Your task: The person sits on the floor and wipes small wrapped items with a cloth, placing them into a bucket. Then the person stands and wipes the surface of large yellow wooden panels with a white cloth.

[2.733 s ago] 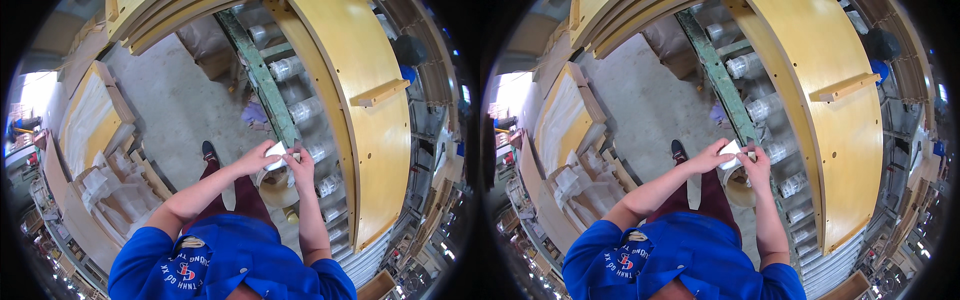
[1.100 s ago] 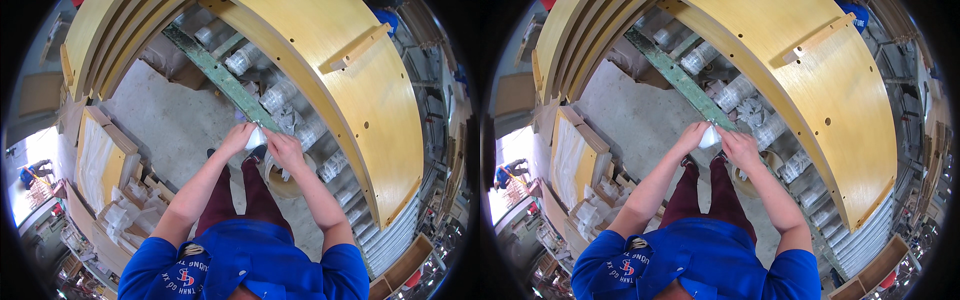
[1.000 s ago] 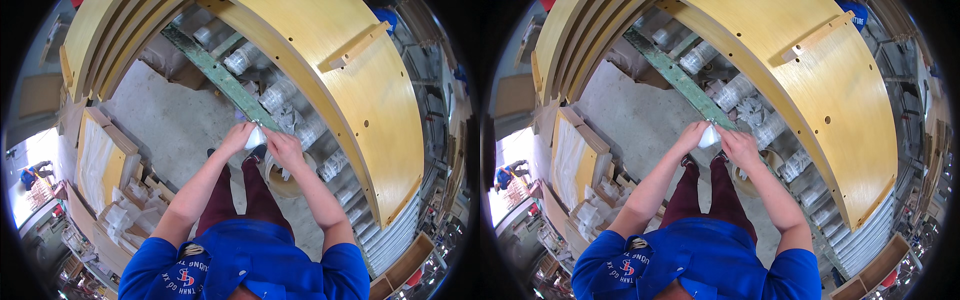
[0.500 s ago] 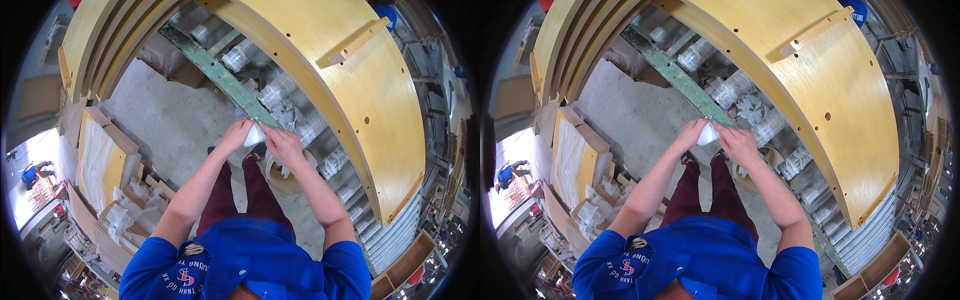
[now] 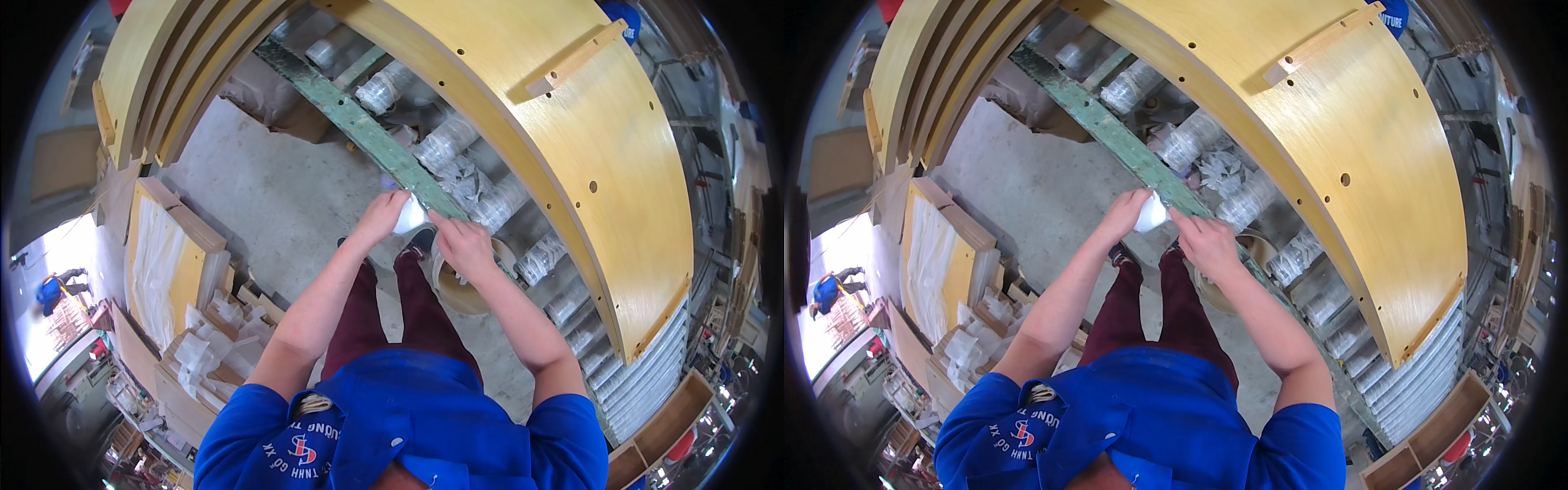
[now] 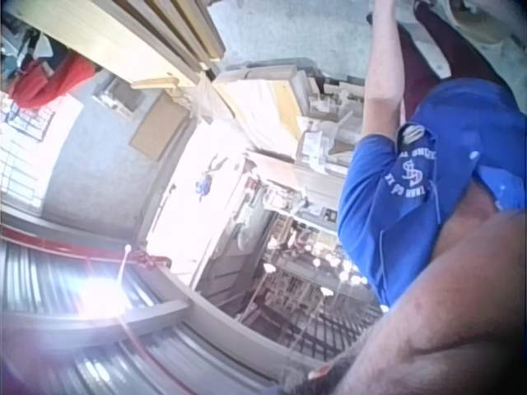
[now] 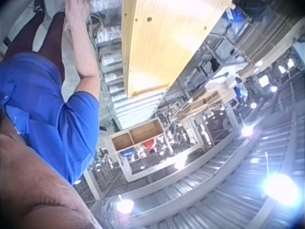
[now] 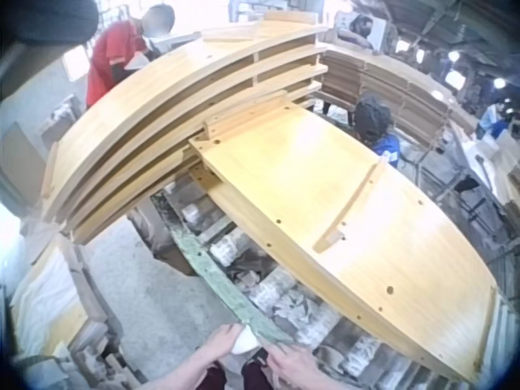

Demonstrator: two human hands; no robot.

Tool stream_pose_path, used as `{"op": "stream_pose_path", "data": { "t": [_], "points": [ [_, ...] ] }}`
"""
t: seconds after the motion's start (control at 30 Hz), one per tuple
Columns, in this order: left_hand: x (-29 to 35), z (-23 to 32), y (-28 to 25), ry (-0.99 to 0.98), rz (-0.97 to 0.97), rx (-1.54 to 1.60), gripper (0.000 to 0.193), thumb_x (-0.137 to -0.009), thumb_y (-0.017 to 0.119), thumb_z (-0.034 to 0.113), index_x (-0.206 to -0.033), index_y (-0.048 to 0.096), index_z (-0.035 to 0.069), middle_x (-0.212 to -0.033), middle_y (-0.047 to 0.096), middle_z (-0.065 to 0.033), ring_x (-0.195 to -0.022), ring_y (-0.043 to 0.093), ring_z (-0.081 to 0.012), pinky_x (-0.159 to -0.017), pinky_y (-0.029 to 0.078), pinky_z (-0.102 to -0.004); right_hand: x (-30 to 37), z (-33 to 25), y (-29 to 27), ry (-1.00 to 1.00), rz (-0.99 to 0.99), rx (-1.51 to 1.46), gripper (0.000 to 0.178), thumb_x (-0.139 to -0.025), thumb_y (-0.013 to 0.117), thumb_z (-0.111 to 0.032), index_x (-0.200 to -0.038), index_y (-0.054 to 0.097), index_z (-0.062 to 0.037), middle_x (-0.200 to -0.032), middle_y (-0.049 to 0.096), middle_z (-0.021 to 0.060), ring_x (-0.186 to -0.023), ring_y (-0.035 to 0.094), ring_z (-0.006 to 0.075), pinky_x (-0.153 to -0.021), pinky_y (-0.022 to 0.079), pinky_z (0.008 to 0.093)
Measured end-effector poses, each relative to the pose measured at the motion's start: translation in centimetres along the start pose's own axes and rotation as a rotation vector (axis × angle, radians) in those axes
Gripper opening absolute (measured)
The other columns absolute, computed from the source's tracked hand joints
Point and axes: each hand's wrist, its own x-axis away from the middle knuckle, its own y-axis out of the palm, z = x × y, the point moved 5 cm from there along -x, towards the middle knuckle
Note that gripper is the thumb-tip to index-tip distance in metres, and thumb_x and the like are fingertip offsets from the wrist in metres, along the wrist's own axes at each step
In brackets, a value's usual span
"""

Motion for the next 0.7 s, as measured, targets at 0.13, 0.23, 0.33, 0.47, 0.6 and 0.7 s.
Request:
{"op": "stream_pose_path", "data": {
  "t": [0.13, 0.23, 0.33, 0.47, 0.6, 0.7],
  "points": [
    [0.2, 0.3, 0.0, -0.013, -0.024, 0.011, 0.047, -0.088, 0.045, 0.039, -0.092, 0.063, -0.004, -0.081, 0.064, -0.0100, -0.071, 0.058, -0.0178, -0.062, 0.045, -0.0313, 1.6, 0.2, -0.9, 0.006, -0.069, 0.066, 0.044, -0.070, 0.065, -0.007, -0.114, 0.060, -0.0111, -0.076, 0.062, 0.0053, -0.065, 0.062, 0.0214, -0.058, 0.049, 0.0345],
    [0.9, 0.2, -0.1, -0.045, -0.181, 0.085, 0.039, -0.089, 0.052, 0.035, -0.098, 0.064, -0.001, -0.084, 0.064, -0.0052, -0.074, 0.057, -0.0122, -0.064, 0.044, -0.0278, 3.2, -0.1, -2.3, -0.035, -0.026, 0.070, 0.044, -0.071, 0.065, -0.008, -0.114, 0.059, -0.0115, -0.078, 0.063, 0.0060, -0.066, 0.062, 0.0219, -0.059, 0.050, 0.0342],
    [2.7, 0.3, -0.2, -0.008, -0.264, 0.122, 0.030, -0.088, 0.059, 0.027, -0.105, 0.062, 0.002, -0.089, 0.063, -0.0004, -0.079, 0.056, -0.0077, -0.068, 0.044, -0.0249, 4.5, 0.2, -4.0, 0.066, -0.130, -0.020, 0.041, -0.075, 0.064, -0.008, -0.116, 0.058, -0.0100, -0.078, 0.063, 0.0071, -0.068, 0.062, 0.0226, -0.060, 0.049, 0.0350],
    [5.6, 0.8, -0.6, 0.061, -0.420, 0.211, 0.029, -0.088, 0.061, 0.021, -0.109, 0.060, 0.003, -0.093, 0.061, 0.0013, -0.085, 0.054, -0.0059, -0.074, 0.044, -0.0232, 4.2, 0.3, -4.6, 0.427, -0.139, -0.392, 0.026, -0.082, 0.062, -0.011, -0.108, 0.062, -0.0047, -0.079, 0.060, 0.0087, -0.064, 0.058, 0.0196, -0.060, 0.045, 0.0311],
    [7.7, 1.6, -0.8, 0.111, -0.420, 0.161, 0.030, -0.087, 0.062, 0.022, -0.109, 0.059, 0.002, -0.094, 0.062, 0.0009, -0.085, 0.054, -0.0059, -0.074, 0.044, -0.0228, 0.8, -1.6, -2.9, 0.366, -0.021, -0.703, 0.017, -0.085, 0.062, -0.012, -0.098, 0.064, -0.0018, -0.079, 0.055, 0.0075, -0.070, 0.053, 0.0154, -0.063, 0.041, 0.0271],
    [8.5, 2.0, -1.3, 0.160, -0.428, 0.113, 0.028, -0.087, 0.063, 0.022, -0.108, 0.060, 0.002, -0.093, 0.062, 0.0004, -0.084, 0.054, -0.0062, -0.073, 0.044, -0.0231, -0.9, -3.5, -1.8, 0.372, -0.089, -0.783, 0.012, -0.084, 0.062, -0.010, -0.091, 0.063, -0.0010, -0.076, 0.052, 0.0053, -0.069, 0.050, 0.0146, -0.063, 0.040, 0.0266]
  ]
}}
